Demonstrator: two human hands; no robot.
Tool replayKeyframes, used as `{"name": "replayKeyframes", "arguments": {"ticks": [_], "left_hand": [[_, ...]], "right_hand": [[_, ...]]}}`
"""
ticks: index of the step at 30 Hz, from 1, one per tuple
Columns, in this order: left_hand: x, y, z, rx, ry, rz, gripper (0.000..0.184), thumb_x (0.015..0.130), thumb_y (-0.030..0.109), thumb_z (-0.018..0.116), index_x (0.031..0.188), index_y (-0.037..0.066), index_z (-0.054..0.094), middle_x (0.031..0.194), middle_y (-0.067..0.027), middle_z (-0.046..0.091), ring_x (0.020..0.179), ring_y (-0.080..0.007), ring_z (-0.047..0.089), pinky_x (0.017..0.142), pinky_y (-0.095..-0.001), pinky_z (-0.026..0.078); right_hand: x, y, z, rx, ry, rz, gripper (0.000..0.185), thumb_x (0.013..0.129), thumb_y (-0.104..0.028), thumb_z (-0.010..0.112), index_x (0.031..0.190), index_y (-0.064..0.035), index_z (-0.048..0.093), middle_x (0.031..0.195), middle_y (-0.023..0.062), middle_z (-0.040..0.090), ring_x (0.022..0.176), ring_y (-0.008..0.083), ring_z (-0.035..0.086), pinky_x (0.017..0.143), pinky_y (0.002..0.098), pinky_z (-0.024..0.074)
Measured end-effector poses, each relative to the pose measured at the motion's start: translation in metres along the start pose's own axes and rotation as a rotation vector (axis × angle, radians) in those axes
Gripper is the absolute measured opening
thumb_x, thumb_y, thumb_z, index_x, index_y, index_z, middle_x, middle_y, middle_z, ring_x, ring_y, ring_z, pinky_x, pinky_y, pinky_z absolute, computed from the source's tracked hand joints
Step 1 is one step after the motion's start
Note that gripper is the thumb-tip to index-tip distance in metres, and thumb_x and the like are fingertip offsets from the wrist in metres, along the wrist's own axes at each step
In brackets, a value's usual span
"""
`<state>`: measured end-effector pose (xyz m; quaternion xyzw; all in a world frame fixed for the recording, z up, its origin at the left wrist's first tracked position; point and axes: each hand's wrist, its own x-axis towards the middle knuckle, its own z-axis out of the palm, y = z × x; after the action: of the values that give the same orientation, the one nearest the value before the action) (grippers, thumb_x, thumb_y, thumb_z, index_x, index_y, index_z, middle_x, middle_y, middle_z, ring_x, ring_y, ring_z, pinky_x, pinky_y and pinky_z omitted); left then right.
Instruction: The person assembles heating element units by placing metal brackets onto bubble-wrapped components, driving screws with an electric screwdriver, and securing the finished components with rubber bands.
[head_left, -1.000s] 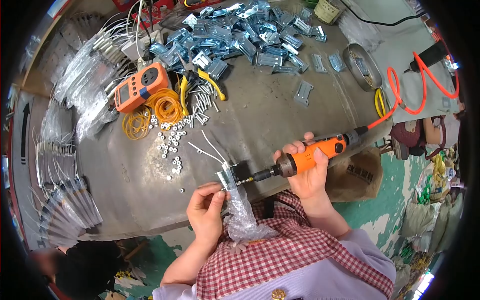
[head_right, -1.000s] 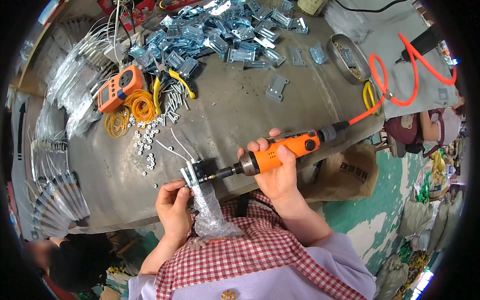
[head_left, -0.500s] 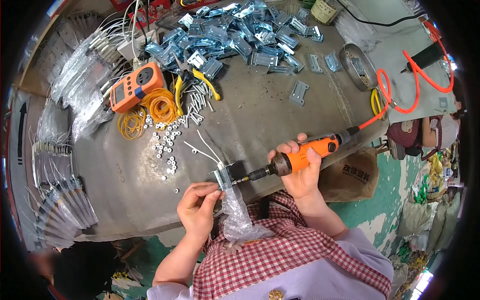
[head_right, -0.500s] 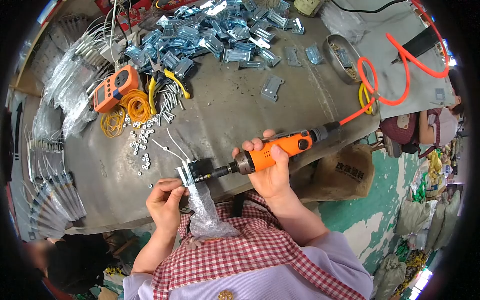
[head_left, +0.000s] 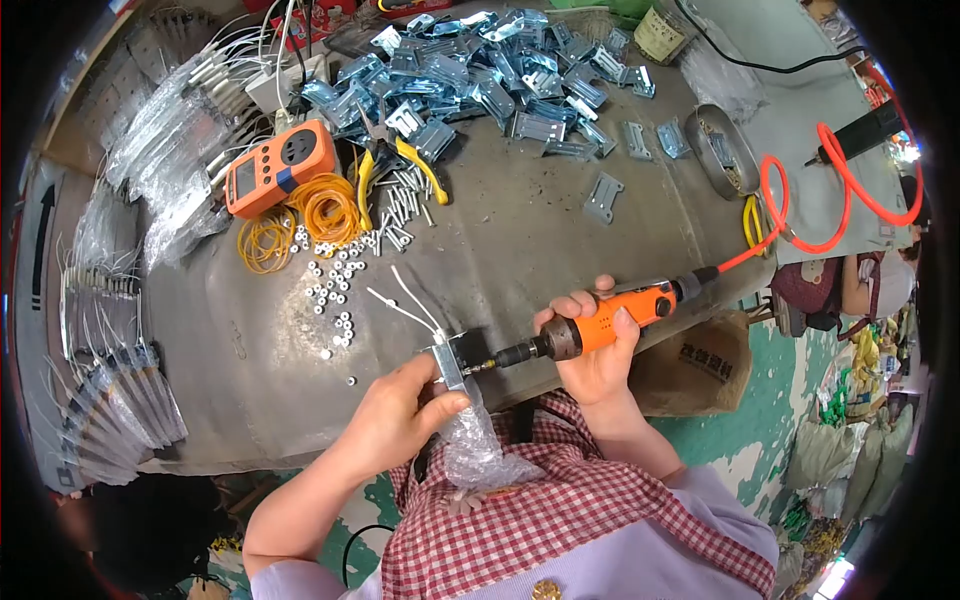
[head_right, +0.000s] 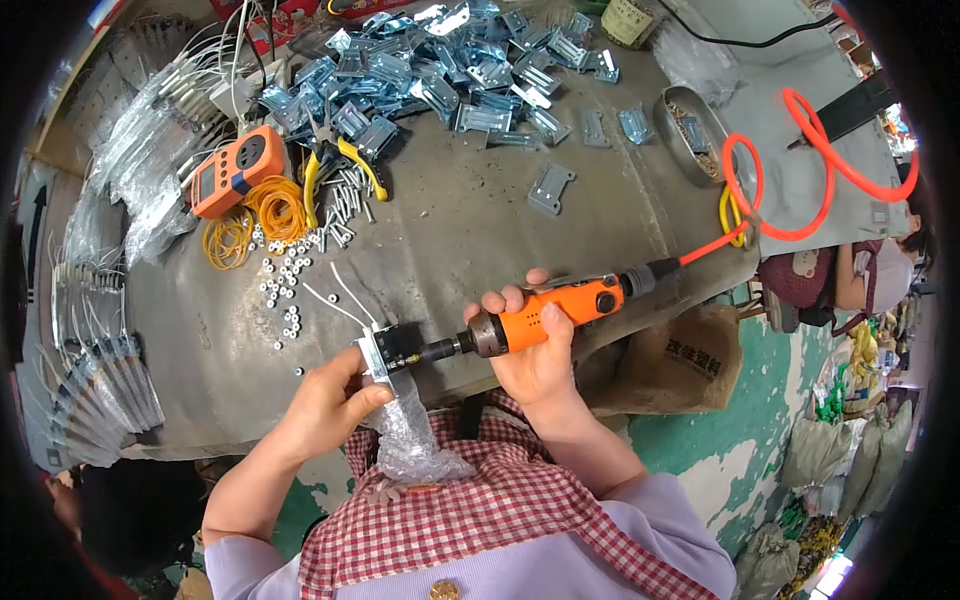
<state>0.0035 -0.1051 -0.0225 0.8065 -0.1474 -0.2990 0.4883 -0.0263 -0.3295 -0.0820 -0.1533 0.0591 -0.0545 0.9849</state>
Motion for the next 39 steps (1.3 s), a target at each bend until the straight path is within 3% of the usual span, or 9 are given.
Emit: {"name": "replayKeyframes", "arguments": {"ticks": [4,7,16,19,22,25,33,34,39], "left_hand": [[0.003,-0.008,-0.001,-0.025,-0.006,0.02,0.031,0.08,0.025,0.066,0.085,-0.001,0.05,0.068,-0.0143,0.052,0.06,-0.0235,0.052,0.056,-0.0339,0.043],[0.002,-0.001,-0.006,0.103,-0.108,-0.07,0.039,0.083,0.029,0.064,0.104,-0.002,0.051,0.076,-0.0031,0.056,0.07,-0.0073,0.051,0.062,-0.0253,0.045],[-0.001,0.011,0.003,-0.012,0.022,-0.062,0.04,0.076,0.023,0.07,0.102,-0.002,0.054,0.072,-0.006,0.057,0.067,-0.0096,0.054,0.06,-0.0267,0.046],[-0.008,0.013,0.007,0.2,0.178,-0.011,0.039,0.072,0.029,0.072,0.089,0.0,0.052,0.067,-0.0138,0.056,0.059,-0.0264,0.057,0.054,-0.035,0.046],[-0.01,0.005,0.006,0.187,0.159,-0.029,0.035,0.073,0.022,0.071,0.092,-0.003,0.053,0.065,-0.0086,0.058,0.057,-0.0103,0.055,0.052,-0.0275,0.045],[-0.011,0.006,0.007,0.195,0.166,-0.03,0.035,0.074,0.023,0.07,0.09,-0.003,0.052,0.064,-0.008,0.057,0.056,-0.0101,0.054,0.051,-0.0274,0.044],[-0.016,0.012,0.007,0.287,0.23,0.01,0.036,0.073,0.026,0.07,0.085,-0.002,0.051,0.064,-0.0121,0.055,0.054,-0.0209,0.056,0.051,-0.0319,0.044],[-0.017,0.014,0.007,0.302,0.258,0.005,0.037,0.072,0.029,0.07,0.082,0.0,0.051,0.066,-0.0149,0.054,0.054,-0.0284,0.056,0.051,-0.0364,0.045],[-0.02,-0.001,0.003,0.178,0.226,-0.084,0.036,0.073,0.027,0.07,0.082,-0.001,0.049,0.065,-0.0142,0.056,0.053,-0.0258,0.057,0.05,-0.0338,0.045]], "right_hand": [[0.003,0.003,-0.004,0.034,-0.036,-0.023,0.036,0.08,-0.03,0.062,0.11,-0.0181,0.046,0.087,0.0009,0.053,0.091,0.0181,0.048,0.093,0.0429,0.0344],[0.004,0.003,-0.001,0.017,-0.017,-0.019,0.036,0.079,-0.03,0.063,0.109,-0.0185,0.046,0.087,0.0005,0.052,0.09,0.0178,0.048,0.092,0.0417,0.0345],[0.007,0.0,0.011,-0.044,-0.032,-0.03,0.037,0.08,-0.028,0.062,0.111,-0.0173,0.045,0.087,0.0019,0.053,0.09,0.0184,0.048,0.093,0.0431,0.0349],[0.006,-0.003,0.012,-0.063,-0.03,-0.025,0.038,0.081,-0.028,0.062,0.112,-0.0169,0.045,0.088,0.0028,0.053,0.092,0.0188,0.048,0.093,0.0443,0.0353],[0.006,-0.004,0.012,-0.05,-0.048,-0.025,0.039,0.081,-0.028,0.061,0.114,-0.0169,0.044,0.088,0.0033,0.053,0.093,0.0194,0.049,0.093,0.045,0.0355],[0.004,-0.004,0.01,-0.052,-0.104,-0.046,0.039,0.082,-0.028,0.06,0.115,-0.0168,0.043,0.088,0.0034,0.053,0.093,0.0199,0.049,0.093,0.0453,0.0355],[0.001,-0.008,0.022,-0.148,-0.264,-0.118,0.038,0.082,-0.027,0.059,0.115,-0.0151,0.042,0.087,0.0046,0.052,0.091,0.0208,0.048,0.091,0.0456,0.0365],[0.002,-0.011,0.029,-0.182,-0.13,-0.12,0.036,0.083,-0.025,0.057,0.114,-0.0142,0.043,0.086,0.0051,0.052,0.091,0.0211,0.048,0.091,0.0455,0.0368],[0.009,-0.018,0.01,-0.106,0.062,-0.08,0.029,0.086,-0.021,0.052,0.111,-0.0119,0.042,0.087,0.0071,0.052,0.091,0.0219,0.049,0.091,0.0452,0.0382]]}}
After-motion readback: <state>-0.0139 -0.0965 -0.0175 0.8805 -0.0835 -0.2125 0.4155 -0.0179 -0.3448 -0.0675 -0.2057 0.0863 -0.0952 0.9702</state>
